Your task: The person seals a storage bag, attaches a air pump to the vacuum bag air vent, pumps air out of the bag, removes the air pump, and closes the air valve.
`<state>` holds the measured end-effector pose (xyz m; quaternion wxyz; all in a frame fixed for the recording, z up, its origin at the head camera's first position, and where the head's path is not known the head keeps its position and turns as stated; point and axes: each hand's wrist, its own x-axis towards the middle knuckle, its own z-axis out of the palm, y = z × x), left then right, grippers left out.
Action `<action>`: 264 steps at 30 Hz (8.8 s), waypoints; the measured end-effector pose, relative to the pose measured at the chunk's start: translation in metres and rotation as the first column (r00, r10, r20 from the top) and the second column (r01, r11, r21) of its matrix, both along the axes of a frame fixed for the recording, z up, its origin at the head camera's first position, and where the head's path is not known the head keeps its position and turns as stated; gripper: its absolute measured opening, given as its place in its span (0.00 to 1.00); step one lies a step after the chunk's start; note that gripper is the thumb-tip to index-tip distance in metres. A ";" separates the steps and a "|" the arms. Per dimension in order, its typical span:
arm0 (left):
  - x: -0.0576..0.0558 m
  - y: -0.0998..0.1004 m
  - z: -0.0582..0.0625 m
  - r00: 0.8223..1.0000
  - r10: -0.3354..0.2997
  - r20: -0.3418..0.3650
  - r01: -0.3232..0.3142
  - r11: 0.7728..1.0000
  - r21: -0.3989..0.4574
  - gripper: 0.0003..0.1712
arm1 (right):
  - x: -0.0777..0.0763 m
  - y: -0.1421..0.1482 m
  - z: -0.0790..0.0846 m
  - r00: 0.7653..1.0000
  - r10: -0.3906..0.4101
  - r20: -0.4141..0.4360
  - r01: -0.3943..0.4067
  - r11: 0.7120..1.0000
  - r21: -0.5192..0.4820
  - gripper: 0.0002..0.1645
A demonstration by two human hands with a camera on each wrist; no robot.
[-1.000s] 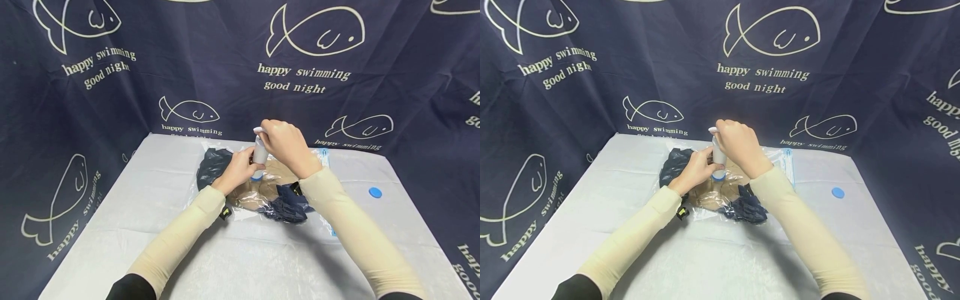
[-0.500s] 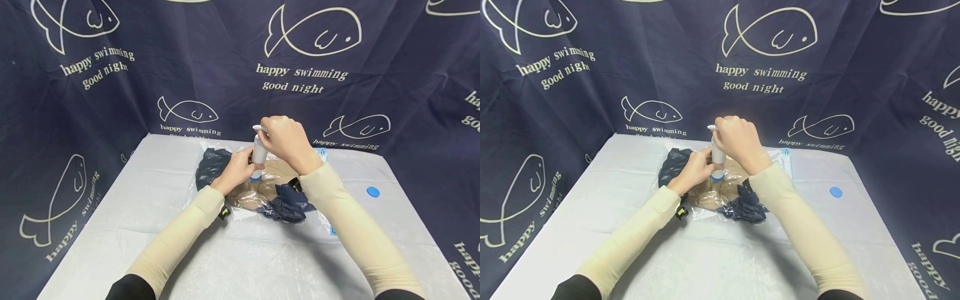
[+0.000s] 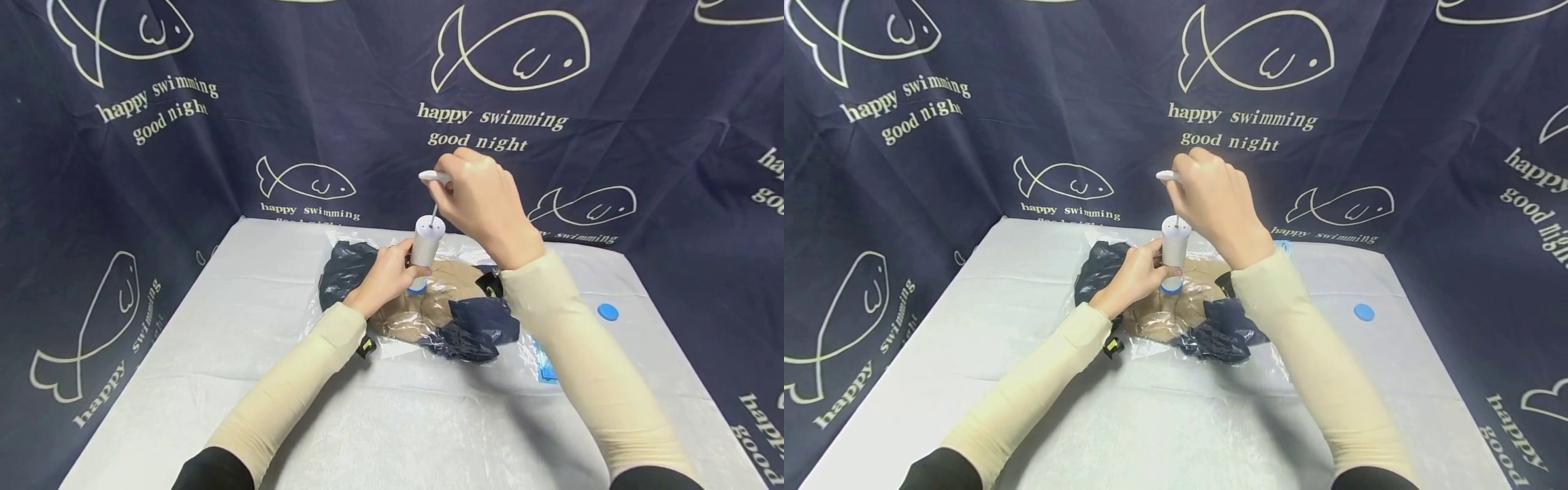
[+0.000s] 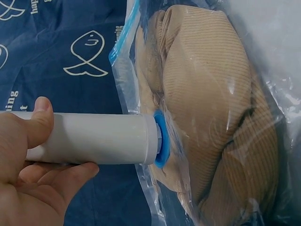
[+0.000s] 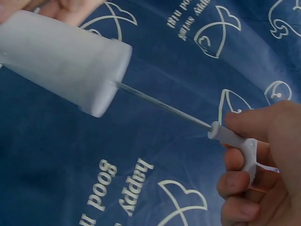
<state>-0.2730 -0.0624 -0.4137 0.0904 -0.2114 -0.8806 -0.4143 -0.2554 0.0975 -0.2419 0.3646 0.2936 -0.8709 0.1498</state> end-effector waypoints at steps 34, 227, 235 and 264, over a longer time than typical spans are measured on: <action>0.001 -0.001 -0.001 1.000 0.008 -0.019 -0.008 1.000 0.001 0.25 | -0.006 -0.008 -0.028 0.999 -0.023 -0.028 0.023 1.000 0.018 0.10; 0.002 -0.001 -0.012 1.000 -0.013 0.009 0.012 0.990 0.143 0.31 | 0.001 -0.003 -0.036 0.975 0.006 0.221 -0.027 0.995 0.093 0.13; 0.002 -0.001 -0.013 1.000 -0.006 0.011 0.005 0.990 0.143 0.30 | 0.005 0.003 -0.004 0.996 0.080 0.035 -0.081 0.997 0.010 0.12; 0.001 -0.001 -0.015 1.000 -0.007 0.005 0.006 0.991 0.135 0.30 | 0.005 0.005 0.008 0.980 0.144 -0.137 -0.152 0.987 -0.051 0.20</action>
